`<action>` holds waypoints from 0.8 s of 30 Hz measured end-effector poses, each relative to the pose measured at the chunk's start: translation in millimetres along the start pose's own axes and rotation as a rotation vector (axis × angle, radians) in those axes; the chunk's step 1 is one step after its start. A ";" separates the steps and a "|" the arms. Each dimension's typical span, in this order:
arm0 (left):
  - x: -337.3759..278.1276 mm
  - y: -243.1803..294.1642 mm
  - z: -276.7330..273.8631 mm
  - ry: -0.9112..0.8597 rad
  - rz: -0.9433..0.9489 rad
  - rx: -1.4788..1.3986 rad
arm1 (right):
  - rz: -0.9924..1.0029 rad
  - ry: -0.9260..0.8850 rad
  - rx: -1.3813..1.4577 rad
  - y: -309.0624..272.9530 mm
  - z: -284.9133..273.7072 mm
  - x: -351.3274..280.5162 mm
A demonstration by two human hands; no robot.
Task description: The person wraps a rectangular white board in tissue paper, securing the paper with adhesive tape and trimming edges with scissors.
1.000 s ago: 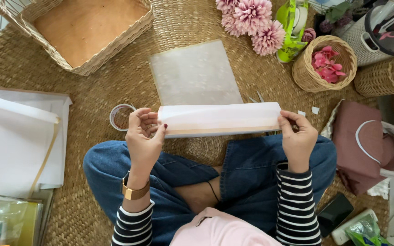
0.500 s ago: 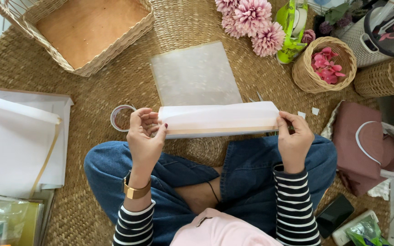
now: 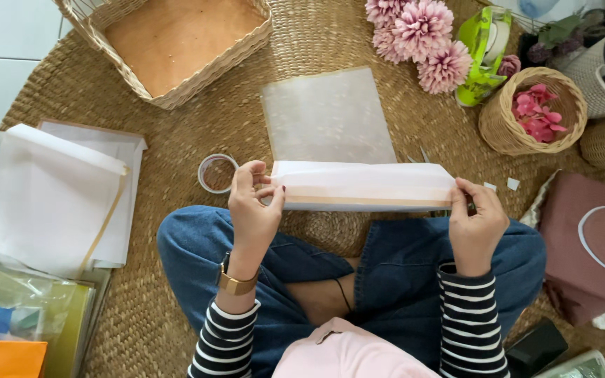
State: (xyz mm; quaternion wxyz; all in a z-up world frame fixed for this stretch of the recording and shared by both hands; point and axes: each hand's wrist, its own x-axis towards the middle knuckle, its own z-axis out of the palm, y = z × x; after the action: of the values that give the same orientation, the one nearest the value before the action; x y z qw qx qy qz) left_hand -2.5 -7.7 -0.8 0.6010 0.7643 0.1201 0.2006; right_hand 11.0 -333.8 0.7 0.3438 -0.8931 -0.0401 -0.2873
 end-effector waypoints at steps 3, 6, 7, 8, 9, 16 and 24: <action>3.9 -11.4 -10.3 0.014 0.047 0.055 | -0.003 -0.010 0.002 1.5 -2.6 0.0; 1.3 -35.7 -28.3 0.020 0.082 0.224 | -0.064 -0.016 -0.077 7.7 -8.2 -0.9; -2.6 -39.8 -32.0 0.009 0.060 0.270 | -0.011 -0.029 -0.042 3.2 -9.8 0.6; -6.5 -44.5 -34.7 -0.001 0.037 0.315 | 0.041 -0.043 -0.006 -0.3 -11.1 2.1; -7.0 -29.1 -33.6 -0.011 0.025 0.319 | 0.053 -0.052 -0.012 1.6 -11.3 2.5; -20.1 33.5 26.5 -0.005 0.712 0.499 | 0.028 -0.061 -0.009 9.4 -5.1 3.2; -48.7 9.9 74.8 -0.274 0.868 0.969 | 0.087 -0.040 -0.015 15.7 -5.1 -0.9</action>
State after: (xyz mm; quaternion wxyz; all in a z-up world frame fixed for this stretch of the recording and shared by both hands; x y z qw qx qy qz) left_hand -12.7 -95.9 -14.0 0.0639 0.9457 -0.1993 0.2489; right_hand 12.0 -348.9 -6.0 0.3486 -0.9020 -0.0058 -0.2546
